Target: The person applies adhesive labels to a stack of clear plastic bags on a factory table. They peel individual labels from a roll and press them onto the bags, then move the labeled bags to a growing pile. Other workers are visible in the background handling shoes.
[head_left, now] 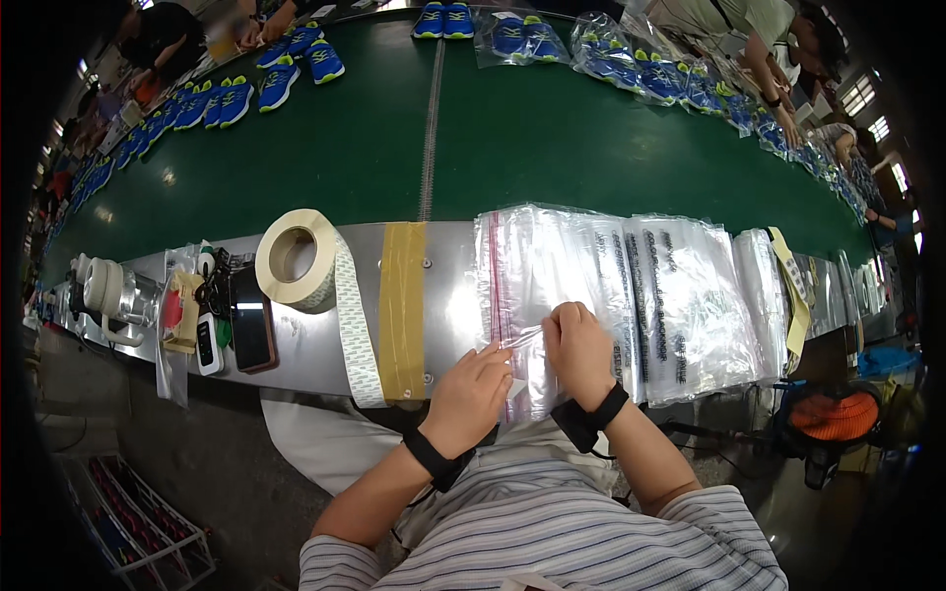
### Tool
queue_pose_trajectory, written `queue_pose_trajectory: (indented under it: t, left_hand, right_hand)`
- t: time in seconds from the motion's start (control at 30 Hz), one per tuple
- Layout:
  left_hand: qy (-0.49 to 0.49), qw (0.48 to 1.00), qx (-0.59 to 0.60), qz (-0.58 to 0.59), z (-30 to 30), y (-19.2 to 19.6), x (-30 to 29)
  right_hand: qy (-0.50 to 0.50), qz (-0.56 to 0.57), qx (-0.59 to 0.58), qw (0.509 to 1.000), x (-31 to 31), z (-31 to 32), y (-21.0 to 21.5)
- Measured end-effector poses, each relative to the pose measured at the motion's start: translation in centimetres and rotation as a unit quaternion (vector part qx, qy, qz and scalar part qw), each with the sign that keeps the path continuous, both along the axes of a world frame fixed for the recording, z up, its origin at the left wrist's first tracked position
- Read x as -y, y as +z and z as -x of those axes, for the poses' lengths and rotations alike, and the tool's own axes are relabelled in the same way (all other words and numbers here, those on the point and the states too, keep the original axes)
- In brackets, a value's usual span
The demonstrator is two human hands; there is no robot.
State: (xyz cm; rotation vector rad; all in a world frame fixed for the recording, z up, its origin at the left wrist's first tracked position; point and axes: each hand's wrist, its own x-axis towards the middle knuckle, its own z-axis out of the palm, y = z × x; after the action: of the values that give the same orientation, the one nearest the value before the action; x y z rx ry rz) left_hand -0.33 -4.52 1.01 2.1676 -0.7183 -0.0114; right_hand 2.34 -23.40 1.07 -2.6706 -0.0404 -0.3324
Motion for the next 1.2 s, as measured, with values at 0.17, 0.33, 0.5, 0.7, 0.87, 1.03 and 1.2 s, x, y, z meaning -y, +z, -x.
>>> queue_pose_trajectory:
  t: [0.17, 0.33, 0.5, 0.7, 0.87, 1.03, 1.2]
  left_hand:
    - [-0.017, 1.000, -0.005, 0.002, 0.5, 0.2, -0.9]
    - [-0.026, 0.997, 0.044, -0.066, 1.2, 0.4, -0.8]
    - [-0.026, 0.995, 0.049, -0.083, 1.4, 0.6, -0.8]
    - [-0.019, 0.990, -0.129, 0.054, -0.9, 4.7, -0.8]
    - [-0.241, 0.735, -0.440, 0.457, -5.9, 3.4, 5.3]
    - [-0.072, 0.569, -0.646, 0.504, -7.8, -0.8, 7.2]
    - [-0.002, 0.836, -0.496, 0.234, -6.3, 0.4, 9.8]
  right_hand:
    - [0.022, 0.011, 0.009, 1.000, 0.1, 0.3, 0.6]
    - [0.015, 0.007, -0.023, 1.000, -0.5, 0.4, 0.5]
    - [0.003, 0.024, -0.003, 1.000, 0.3, 0.4, 0.5]
    - [0.000, -0.177, -0.016, 0.984, 3.7, 1.6, 1.8]
    - [0.104, -0.354, -0.015, 0.929, 3.1, 0.9, 1.0]
    - [-0.124, -0.464, -0.145, 0.865, 5.5, 1.2, 3.7]
    - [0.032, -0.452, -0.109, 0.885, 7.4, 2.0, 5.7]
